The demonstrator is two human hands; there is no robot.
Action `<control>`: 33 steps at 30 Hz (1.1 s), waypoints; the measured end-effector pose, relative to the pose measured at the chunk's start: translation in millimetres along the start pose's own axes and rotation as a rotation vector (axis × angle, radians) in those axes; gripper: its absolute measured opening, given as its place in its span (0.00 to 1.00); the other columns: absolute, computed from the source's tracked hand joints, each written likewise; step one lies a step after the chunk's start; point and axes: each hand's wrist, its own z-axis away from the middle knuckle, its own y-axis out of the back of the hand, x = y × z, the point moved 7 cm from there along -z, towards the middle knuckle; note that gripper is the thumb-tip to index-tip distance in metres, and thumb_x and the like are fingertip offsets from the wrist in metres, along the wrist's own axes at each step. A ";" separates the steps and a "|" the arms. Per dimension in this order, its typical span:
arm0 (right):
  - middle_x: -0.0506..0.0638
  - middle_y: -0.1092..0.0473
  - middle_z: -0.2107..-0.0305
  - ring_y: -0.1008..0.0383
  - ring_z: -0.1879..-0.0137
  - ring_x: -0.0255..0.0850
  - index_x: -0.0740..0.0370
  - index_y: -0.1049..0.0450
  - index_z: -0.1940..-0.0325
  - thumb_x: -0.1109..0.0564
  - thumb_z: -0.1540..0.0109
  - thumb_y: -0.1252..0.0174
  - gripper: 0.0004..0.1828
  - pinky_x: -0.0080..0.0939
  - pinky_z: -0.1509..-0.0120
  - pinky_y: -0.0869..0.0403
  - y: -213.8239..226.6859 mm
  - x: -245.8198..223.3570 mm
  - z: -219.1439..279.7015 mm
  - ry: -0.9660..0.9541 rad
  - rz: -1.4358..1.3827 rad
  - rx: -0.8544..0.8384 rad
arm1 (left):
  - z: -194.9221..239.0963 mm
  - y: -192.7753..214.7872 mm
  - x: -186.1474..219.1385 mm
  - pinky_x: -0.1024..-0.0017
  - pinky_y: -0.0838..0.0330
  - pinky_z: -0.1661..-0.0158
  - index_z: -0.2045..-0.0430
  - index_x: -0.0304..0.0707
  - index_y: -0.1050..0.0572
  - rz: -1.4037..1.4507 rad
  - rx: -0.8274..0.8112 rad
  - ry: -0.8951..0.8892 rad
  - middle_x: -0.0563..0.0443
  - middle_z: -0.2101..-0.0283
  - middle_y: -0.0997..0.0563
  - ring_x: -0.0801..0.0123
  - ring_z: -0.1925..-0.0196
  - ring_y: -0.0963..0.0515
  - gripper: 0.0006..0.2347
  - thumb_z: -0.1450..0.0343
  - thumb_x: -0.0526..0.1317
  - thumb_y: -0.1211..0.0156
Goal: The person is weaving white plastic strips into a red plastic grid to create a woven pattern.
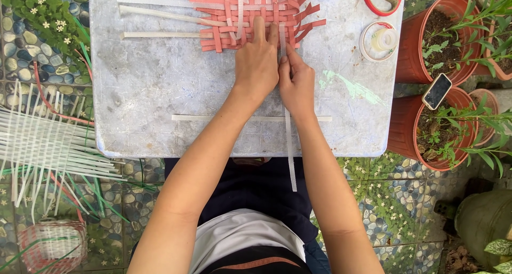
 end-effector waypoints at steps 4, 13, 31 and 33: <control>0.42 0.45 0.86 0.48 0.77 0.31 0.63 0.31 0.40 0.56 0.32 0.57 0.19 0.36 0.71 0.43 2.2 -2.5 8.9 0.099 0.071 0.059 | 8.4 5.0 1.9 0.71 0.30 0.84 0.40 0.38 0.38 -0.007 0.076 -0.027 0.44 0.47 0.41 0.66 0.84 0.26 0.27 0.33 0.47 0.39; 0.41 0.42 0.83 0.47 0.79 0.30 0.56 0.32 0.40 0.61 0.32 0.59 0.18 0.34 0.71 0.42 5.1 -26.3 20.6 0.181 -0.002 0.005 | 43.8 24.3 -8.0 0.62 0.26 0.77 0.38 0.35 0.41 0.210 0.063 -0.166 0.34 0.33 0.46 0.53 0.74 0.21 0.24 0.31 0.36 0.46; 0.47 0.32 0.92 0.33 0.86 0.37 0.63 0.24 0.67 0.59 0.35 0.55 0.14 0.34 0.76 0.31 10.0 -63.2 117.8 0.046 -0.257 -0.437 | 133.5 99.8 -87.1 0.77 0.28 0.75 0.69 0.36 0.21 1.344 0.487 0.041 0.54 0.78 0.22 0.76 0.83 0.28 0.02 0.31 0.33 0.39; 0.47 0.31 0.92 0.32 0.86 0.38 0.62 0.24 0.68 0.59 0.35 0.56 0.15 0.35 0.77 0.30 7.1 -63.1 140.7 -0.001 -0.253 -0.491 | 145.6 106.0 -103.2 0.76 0.27 0.73 0.69 0.33 0.22 1.328 0.535 0.081 0.51 0.80 0.22 0.76 0.82 0.28 0.02 0.30 0.32 0.42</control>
